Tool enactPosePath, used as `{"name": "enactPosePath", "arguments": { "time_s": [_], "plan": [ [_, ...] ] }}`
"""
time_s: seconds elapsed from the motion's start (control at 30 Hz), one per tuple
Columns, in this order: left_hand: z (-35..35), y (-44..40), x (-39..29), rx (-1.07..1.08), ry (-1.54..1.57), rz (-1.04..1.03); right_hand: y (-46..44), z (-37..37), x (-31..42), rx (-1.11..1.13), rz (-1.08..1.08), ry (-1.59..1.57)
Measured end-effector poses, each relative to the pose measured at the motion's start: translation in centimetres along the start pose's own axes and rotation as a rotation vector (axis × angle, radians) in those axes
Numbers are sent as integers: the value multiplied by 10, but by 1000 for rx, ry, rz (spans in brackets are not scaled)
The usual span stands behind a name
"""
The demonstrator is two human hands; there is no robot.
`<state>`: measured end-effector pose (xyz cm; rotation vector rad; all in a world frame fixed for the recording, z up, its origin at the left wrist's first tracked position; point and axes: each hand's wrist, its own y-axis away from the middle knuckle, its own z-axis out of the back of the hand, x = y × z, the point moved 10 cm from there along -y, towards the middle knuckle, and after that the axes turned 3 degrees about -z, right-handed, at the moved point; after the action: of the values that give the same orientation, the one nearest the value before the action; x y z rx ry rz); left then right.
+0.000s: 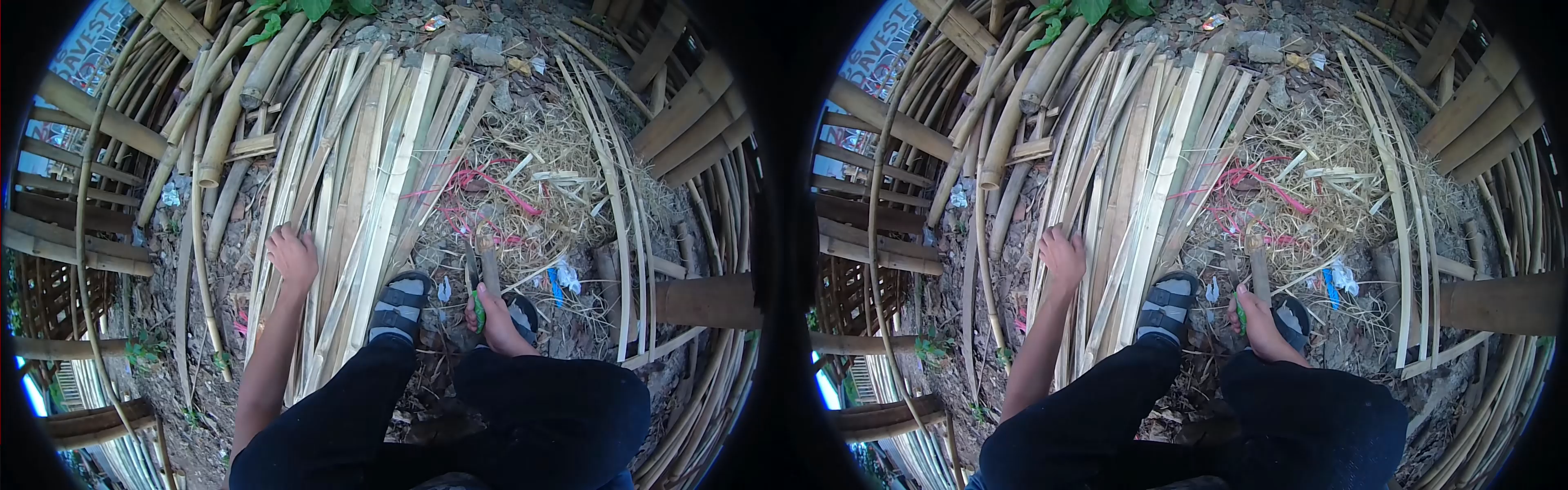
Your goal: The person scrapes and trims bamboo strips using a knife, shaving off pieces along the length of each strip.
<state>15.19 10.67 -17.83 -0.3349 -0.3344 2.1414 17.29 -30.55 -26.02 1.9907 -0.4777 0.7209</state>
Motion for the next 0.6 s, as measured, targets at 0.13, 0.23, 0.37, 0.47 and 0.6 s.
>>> {"name": "enactPosePath", "arguments": {
  "time_s": [0.13, 0.23, 0.37, 0.47, 0.6],
  "plan": [
    [-2, 16, -40, 101, 123, -237, -1, 0, -1, -11, 6, 4],
    [-27, 38, -73, 264, 155, -343, 0, -2, 0, -10, 8, 8],
    [-22, 42, -85, 248, 77, -294, 1, -1, -1, -16, -1, 16],
    [-21, 47, -91, 312, 55, -308, 2, 0, -1, -20, -14, 17],
    [-20, 59, -102, 349, 87, -400, 1, -3, -3, 0, 1, 28]
  ]
}}
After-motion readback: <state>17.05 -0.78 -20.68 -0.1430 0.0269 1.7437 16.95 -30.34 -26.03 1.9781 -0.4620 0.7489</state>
